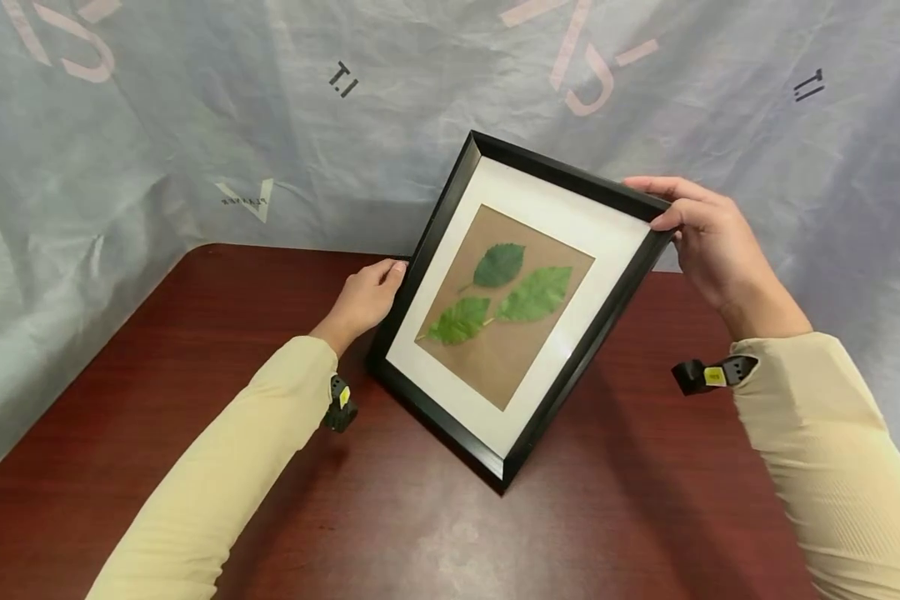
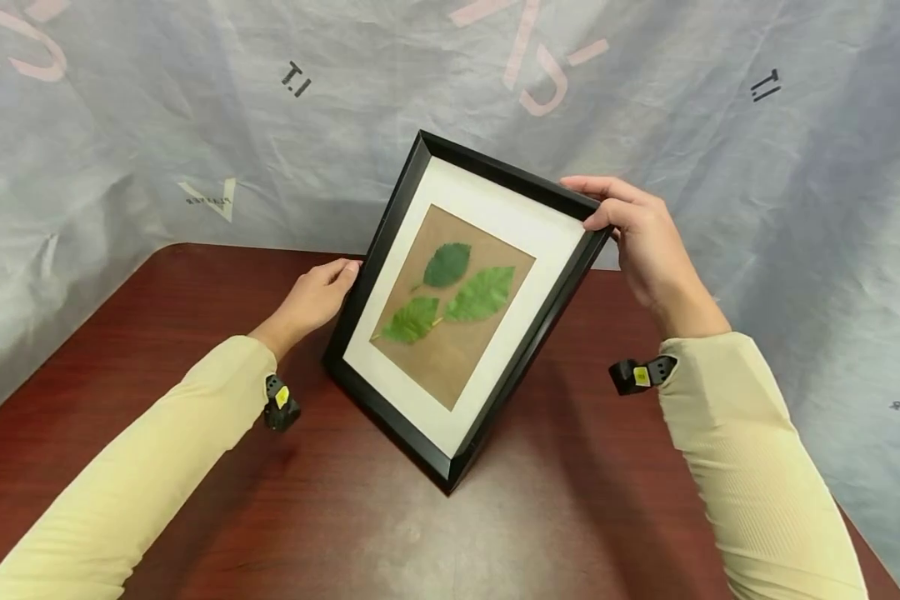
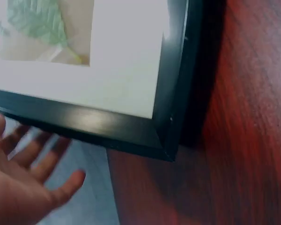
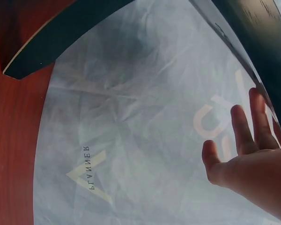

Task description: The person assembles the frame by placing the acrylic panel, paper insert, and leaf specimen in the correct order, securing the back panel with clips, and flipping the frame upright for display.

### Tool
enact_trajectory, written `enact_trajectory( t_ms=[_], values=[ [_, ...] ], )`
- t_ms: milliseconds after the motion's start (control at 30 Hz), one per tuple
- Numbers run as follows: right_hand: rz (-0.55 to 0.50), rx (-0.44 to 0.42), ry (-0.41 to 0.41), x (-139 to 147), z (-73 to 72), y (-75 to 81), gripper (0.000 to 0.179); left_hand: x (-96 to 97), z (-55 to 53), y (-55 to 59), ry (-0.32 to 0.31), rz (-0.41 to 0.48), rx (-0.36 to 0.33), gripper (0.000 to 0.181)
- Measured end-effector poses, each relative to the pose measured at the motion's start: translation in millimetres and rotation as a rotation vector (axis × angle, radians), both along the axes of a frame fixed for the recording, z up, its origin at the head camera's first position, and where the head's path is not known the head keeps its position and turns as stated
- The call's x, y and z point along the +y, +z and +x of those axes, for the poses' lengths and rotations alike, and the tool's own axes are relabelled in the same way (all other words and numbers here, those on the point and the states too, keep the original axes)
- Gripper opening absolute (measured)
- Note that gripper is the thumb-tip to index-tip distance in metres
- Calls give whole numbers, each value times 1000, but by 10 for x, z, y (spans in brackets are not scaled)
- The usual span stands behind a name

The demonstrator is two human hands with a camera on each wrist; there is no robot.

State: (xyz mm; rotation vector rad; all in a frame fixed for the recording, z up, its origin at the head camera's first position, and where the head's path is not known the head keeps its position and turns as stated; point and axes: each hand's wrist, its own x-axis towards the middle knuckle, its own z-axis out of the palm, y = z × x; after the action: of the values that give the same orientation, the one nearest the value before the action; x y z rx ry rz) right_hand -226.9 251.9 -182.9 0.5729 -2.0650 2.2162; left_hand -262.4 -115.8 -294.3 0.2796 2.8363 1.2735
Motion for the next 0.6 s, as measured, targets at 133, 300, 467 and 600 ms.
enact_trajectory(
  t_ms=[133,300,467,600],
  values=[
    [-40,-7,-37,-4,28,-23,45,-26,-26,-30,-49,36,-64,53],
    [42,-41,-3,90,63,-176,43,-30,-59,-55,-68,43,-73,53],
    [514,-104,47,238,131,-359,53,-24,-62,-48,-71,36,-58,52],
    [832,-121,129,215,252,-437,61,-25,-59,-43,-77,32,-52,51]
  ],
)
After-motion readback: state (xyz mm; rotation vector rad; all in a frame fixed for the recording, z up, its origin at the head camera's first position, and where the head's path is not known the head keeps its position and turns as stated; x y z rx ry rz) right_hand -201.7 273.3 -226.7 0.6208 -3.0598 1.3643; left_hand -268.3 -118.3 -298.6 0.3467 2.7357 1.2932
